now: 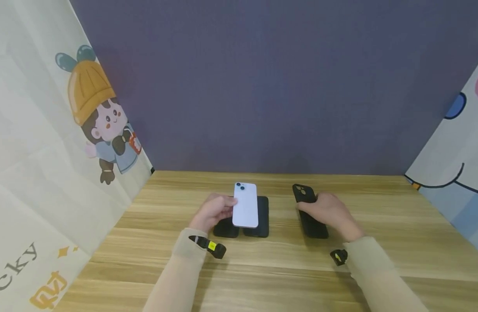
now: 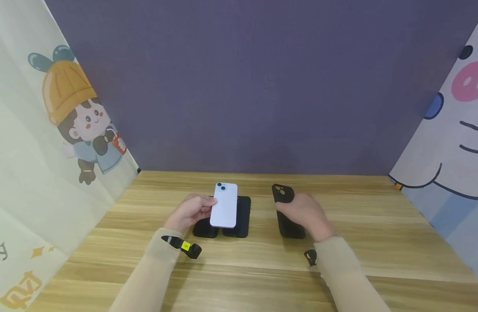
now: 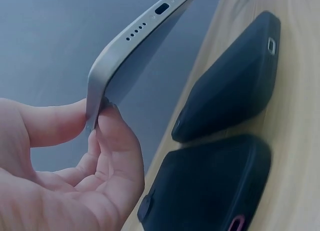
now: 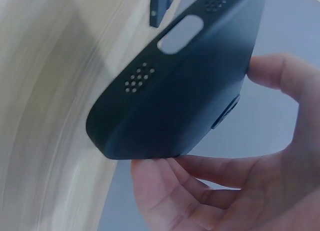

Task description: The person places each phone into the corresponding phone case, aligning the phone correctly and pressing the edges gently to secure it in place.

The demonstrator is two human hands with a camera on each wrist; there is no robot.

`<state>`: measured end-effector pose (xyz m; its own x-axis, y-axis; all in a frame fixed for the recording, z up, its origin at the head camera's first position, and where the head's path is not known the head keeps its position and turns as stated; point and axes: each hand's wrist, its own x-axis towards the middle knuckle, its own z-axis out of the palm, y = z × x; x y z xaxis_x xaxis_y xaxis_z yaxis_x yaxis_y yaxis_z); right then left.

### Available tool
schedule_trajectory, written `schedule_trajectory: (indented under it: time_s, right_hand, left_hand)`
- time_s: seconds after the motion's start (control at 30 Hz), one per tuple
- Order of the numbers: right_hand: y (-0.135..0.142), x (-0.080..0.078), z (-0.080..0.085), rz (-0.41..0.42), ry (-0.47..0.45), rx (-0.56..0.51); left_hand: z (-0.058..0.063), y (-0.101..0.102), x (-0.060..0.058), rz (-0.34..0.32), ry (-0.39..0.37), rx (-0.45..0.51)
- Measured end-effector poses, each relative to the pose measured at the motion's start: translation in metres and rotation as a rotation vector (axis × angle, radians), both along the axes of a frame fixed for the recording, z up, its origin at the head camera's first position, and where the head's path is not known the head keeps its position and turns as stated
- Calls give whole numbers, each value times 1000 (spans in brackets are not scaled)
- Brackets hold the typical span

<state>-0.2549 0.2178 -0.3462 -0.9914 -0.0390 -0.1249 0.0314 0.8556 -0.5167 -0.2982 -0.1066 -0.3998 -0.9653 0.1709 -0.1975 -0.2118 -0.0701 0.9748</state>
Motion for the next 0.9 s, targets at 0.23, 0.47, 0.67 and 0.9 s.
schedule_trajectory:
  time_s: [0.23,0.47,0.67,0.9]
  right_hand:
    - [-17,2,2,-5,24,-35]
    - [-27,4,0,0,31,-58]
    - [-28,4,-5,-3,27,-55]
    - [-30,5,-4,3,26,-60]
  left_hand:
    - [1,7,4,-1,5,28]
    - [-1,17,7,-32,8,72]
    - [-4,23,10,-49,17,86]
    - [-2,28,12,-49,24,99]
